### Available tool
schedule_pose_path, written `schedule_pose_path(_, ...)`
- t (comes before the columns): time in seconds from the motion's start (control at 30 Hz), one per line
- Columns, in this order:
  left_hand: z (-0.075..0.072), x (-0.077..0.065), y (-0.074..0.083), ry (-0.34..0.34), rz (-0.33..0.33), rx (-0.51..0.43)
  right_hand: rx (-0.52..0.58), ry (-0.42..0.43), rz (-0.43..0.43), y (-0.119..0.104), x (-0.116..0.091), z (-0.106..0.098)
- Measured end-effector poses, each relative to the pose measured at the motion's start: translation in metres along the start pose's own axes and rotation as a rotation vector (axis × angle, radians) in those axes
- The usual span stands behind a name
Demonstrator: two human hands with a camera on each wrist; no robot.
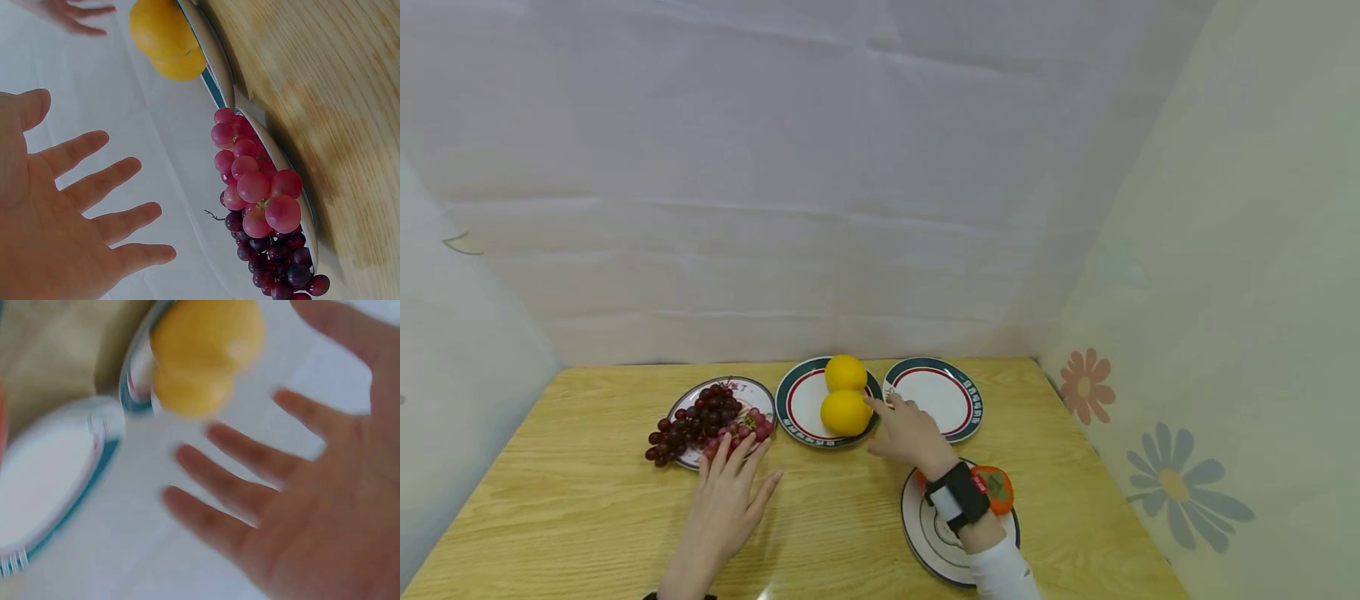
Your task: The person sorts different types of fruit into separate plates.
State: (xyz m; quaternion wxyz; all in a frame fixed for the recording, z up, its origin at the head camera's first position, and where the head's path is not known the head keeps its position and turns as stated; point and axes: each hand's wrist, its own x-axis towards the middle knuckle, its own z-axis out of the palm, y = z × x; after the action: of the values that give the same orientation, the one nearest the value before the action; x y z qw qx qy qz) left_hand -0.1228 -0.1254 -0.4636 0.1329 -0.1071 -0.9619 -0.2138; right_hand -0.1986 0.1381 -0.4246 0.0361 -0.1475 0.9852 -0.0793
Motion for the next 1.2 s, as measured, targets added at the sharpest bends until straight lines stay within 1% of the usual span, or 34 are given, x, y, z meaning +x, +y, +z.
schedule_pose_path(0.07, 0.000, 0.001, 0.000, 0.005, 0.004, 0.003, -0.017, -0.043, 0.043, 0.009, -0.016, -0.009)
schedule_pose_path(0.13, 0.001, 0.001, -0.001, 0.006, 0.007, 0.007, -0.032, -0.069, 0.070, 0.020, -0.030, -0.012)
schedule_pose_path(0.27, 0.002, 0.001, -0.001, 0.003, 0.003, 0.014, -0.023, -0.077, 0.092, 0.039, -0.051, -0.003)
schedule_pose_path(0.43, 0.001, -0.001, 0.000, 0.002, 0.001, 0.021, -0.001, -0.091, 0.116, 0.056, -0.063, 0.016)
schedule_pose_path(0.6, 0.000, -0.003, 0.000, 0.005, 0.005, 0.022, 0.024, -0.064, 0.099, 0.065, -0.065, 0.031)
schedule_pose_path(0.7, -0.001, -0.003, 0.000, 0.005, 0.009, 0.019, 0.048, -0.050, 0.098, 0.067, -0.061, 0.031)
schedule_pose_path(0.8, -0.001, -0.003, 0.000, 0.007, 0.012, 0.023, 0.069, -0.006, 0.083, 0.068, -0.051, 0.022)
schedule_pose_path(0.9, -0.001, -0.002, 0.000, 0.010, 0.015, 0.025, 0.059, 0.077, 0.065, 0.073, -0.034, 0.010)
schedule_pose_path(0.97, -0.002, -0.001, 0.000, 0.012, 0.017, 0.024, 0.046, 0.107, 0.074, 0.079, -0.020, 0.004)
schedule_pose_path(1.03, -0.002, -0.001, 0.000, 0.011, 0.017, 0.023, 0.035, 0.097, 0.101, 0.087, -0.004, 0.003)
schedule_pose_path(1.2, -0.004, -0.001, 0.001, -0.017, 0.004, 0.027, 0.045, -0.002, 0.179, 0.102, 0.027, 0.010)
